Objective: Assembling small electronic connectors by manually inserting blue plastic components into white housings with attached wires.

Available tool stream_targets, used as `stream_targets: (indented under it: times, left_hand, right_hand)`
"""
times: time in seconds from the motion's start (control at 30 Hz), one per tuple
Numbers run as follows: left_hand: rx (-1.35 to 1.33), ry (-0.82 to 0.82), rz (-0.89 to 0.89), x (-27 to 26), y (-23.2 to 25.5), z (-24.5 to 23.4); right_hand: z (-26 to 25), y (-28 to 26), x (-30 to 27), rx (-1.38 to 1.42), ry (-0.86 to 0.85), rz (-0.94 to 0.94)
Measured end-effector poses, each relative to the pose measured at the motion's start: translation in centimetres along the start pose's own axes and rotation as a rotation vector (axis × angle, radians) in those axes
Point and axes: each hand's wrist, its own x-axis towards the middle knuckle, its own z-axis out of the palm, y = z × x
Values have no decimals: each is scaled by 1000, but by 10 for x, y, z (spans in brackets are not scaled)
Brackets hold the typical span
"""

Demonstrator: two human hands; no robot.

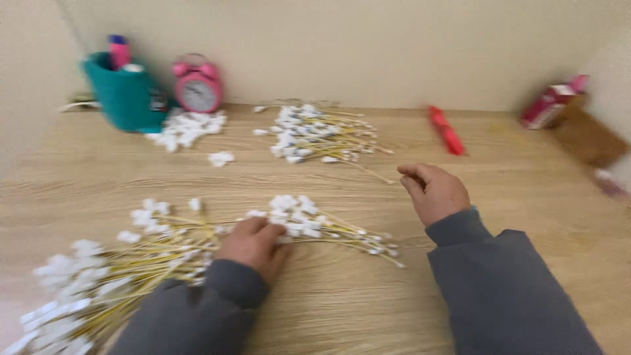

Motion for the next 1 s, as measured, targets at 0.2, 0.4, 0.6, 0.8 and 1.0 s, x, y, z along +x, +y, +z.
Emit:
stream_targets:
  times: [0.2,0.4,0.6,0.8,1.0]
  left_hand:
    - [120,-185,-137,1,7,-10]
    - [-30,34,-36,-7,9,-4]
    - [-258,195,-6,-3,26,-14]
    - [-357,189,-83,-2,35,-21]
    - [-795,-50,-726,6,51,-17]
  right_hand:
    - [-37,43,-20,-65,-72,329]
    - [-21,68,-11,-337,-176,284]
    - [0,76,-8,-535,-209,322]
    - [14,74,-7,-579,-151,272]
    - [8,44,-13,-24,242,-65]
